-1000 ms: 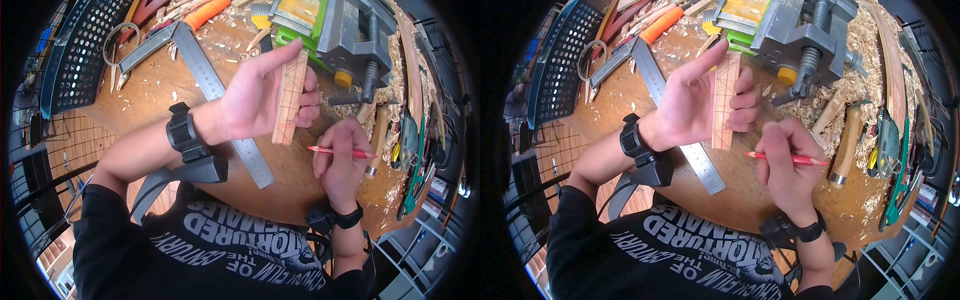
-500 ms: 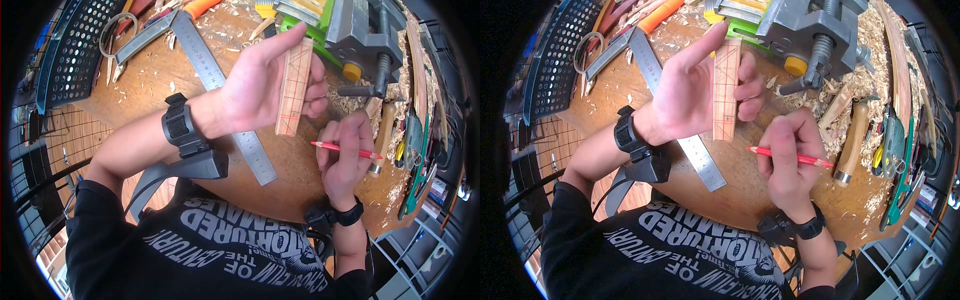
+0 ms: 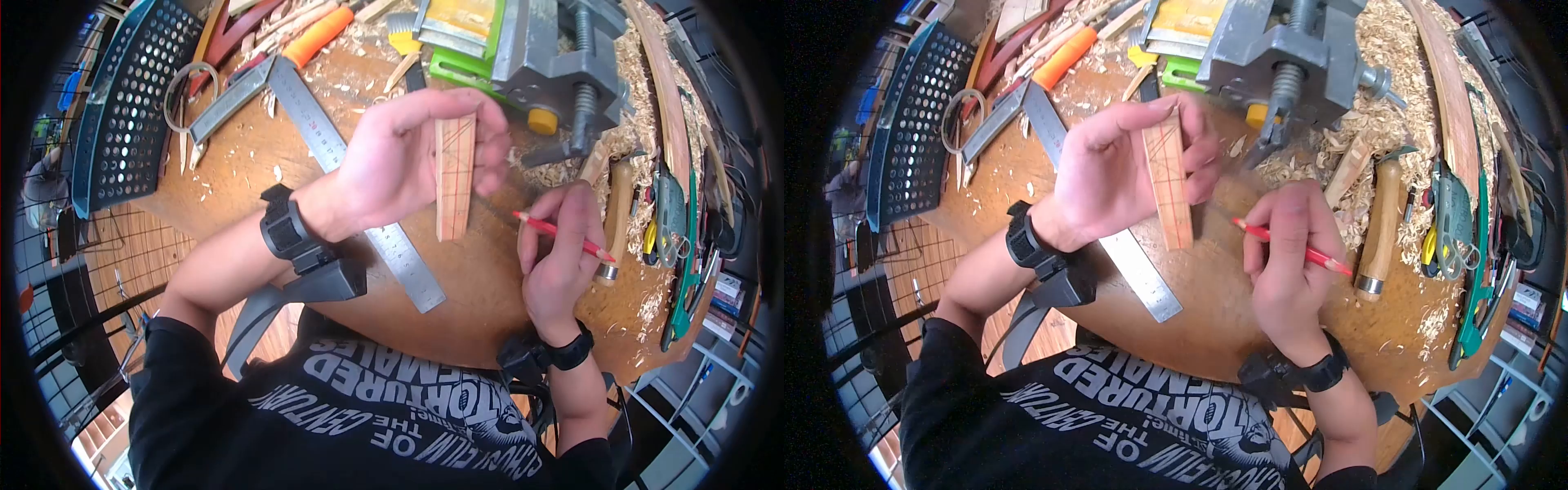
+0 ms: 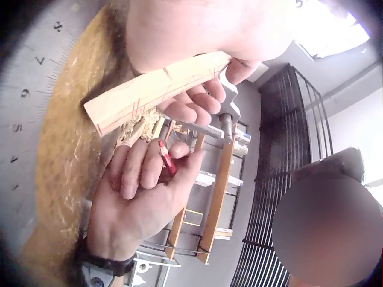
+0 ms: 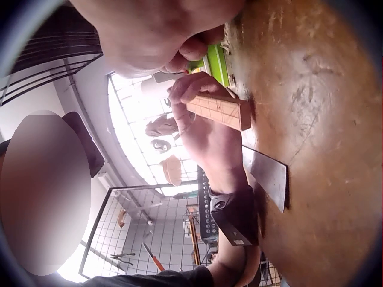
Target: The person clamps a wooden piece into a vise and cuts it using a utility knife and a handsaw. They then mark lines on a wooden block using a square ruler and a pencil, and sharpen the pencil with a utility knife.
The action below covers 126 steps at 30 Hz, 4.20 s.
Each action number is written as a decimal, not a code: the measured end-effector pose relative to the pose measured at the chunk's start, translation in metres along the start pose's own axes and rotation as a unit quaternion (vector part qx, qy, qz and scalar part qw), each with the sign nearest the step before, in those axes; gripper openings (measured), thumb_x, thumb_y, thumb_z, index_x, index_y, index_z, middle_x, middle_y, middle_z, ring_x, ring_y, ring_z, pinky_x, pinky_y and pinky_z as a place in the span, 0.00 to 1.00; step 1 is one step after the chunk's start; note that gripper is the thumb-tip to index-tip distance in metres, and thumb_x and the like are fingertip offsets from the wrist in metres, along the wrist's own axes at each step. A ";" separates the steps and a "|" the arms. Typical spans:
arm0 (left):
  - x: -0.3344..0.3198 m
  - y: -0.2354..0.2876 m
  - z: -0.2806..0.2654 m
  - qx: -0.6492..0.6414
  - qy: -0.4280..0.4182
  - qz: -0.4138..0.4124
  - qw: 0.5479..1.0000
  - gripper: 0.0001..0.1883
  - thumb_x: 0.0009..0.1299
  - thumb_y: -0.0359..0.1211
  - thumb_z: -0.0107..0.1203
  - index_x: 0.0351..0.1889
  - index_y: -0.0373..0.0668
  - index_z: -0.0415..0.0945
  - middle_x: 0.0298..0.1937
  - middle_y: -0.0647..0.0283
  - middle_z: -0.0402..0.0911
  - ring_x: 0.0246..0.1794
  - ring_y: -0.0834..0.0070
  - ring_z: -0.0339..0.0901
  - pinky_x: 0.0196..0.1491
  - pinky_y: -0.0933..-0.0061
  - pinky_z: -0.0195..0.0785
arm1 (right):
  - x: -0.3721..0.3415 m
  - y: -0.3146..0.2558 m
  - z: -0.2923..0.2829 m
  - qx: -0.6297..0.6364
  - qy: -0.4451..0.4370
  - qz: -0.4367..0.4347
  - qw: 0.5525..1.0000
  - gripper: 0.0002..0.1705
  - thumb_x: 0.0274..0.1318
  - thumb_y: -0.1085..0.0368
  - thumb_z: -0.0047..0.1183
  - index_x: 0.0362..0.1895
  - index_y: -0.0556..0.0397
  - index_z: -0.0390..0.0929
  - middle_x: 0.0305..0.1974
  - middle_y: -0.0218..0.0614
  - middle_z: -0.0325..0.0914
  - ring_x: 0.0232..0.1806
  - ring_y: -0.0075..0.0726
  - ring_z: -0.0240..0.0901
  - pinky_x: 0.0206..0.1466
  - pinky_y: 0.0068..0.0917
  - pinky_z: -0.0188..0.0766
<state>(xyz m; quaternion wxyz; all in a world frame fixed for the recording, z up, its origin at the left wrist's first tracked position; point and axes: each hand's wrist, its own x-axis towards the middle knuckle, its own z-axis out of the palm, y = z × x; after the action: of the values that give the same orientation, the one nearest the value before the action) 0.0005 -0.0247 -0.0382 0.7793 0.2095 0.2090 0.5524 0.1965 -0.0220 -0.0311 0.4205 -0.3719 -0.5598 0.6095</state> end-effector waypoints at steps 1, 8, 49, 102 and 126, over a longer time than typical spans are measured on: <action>0.000 -0.001 -0.003 -0.038 -0.029 -0.006 0.999 0.15 0.77 0.41 0.38 0.43 0.40 0.70 0.33 0.59 0.72 0.35 0.64 0.72 0.43 0.67 0.64 | 0.000 -0.004 0.001 -0.001 0.026 0.022 0.999 0.22 0.77 0.53 0.36 0.33 0.55 0.71 0.18 0.27 0.69 0.13 0.13 0.56 0.16 0.15 0.49; -0.001 0.000 0.000 -0.094 -0.064 -0.017 0.993 0.13 0.76 0.40 0.41 0.35 0.42 0.66 0.28 0.61 0.68 0.29 0.65 0.69 0.36 0.68 0.63 | -0.001 -0.004 -0.010 0.000 -0.063 0.058 0.996 0.24 0.78 0.54 0.33 0.43 0.58 0.77 0.22 0.33 0.78 0.14 0.14 0.64 0.17 0.14 0.55; -0.002 0.000 0.012 0.223 0.014 0.035 0.974 0.20 0.82 0.45 0.38 0.50 0.37 0.70 0.41 0.62 0.74 0.46 0.75 0.71 0.53 0.72 0.65 | -0.001 -0.016 -0.005 -0.209 -0.159 -0.052 0.963 0.26 0.44 0.67 0.73 0.33 0.52 0.63 0.38 0.36 0.76 0.33 0.21 0.72 0.35 0.20 0.71; -0.027 0.015 0.009 0.798 -0.024 0.092 0.595 0.54 0.44 0.36 0.78 0.70 0.40 0.59 0.62 0.47 0.59 0.63 0.46 0.58 0.65 0.53 0.59 | -0.002 -0.009 -0.006 -0.050 -0.041 0.057 0.996 0.22 0.77 0.55 0.36 0.45 0.59 0.78 0.19 0.27 0.72 0.17 0.14 0.60 0.22 0.15 0.54; -0.026 0.009 0.006 0.794 -0.031 0.116 0.596 0.49 0.44 0.34 0.76 0.67 0.36 0.64 0.61 0.45 0.60 0.63 0.46 0.58 0.64 0.53 0.59 | 0.000 0.004 0.013 -0.100 0.027 0.041 0.994 0.18 0.55 0.78 0.61 0.25 0.50 0.62 0.17 0.20 0.64 0.18 0.09 0.57 0.22 0.15 0.52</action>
<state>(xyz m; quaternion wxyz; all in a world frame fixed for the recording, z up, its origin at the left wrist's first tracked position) -0.0114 -0.0473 -0.0258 0.2410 0.7850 0.5145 0.2469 0.1837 -0.0270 -0.0336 0.3709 -0.4514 -0.5902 0.5570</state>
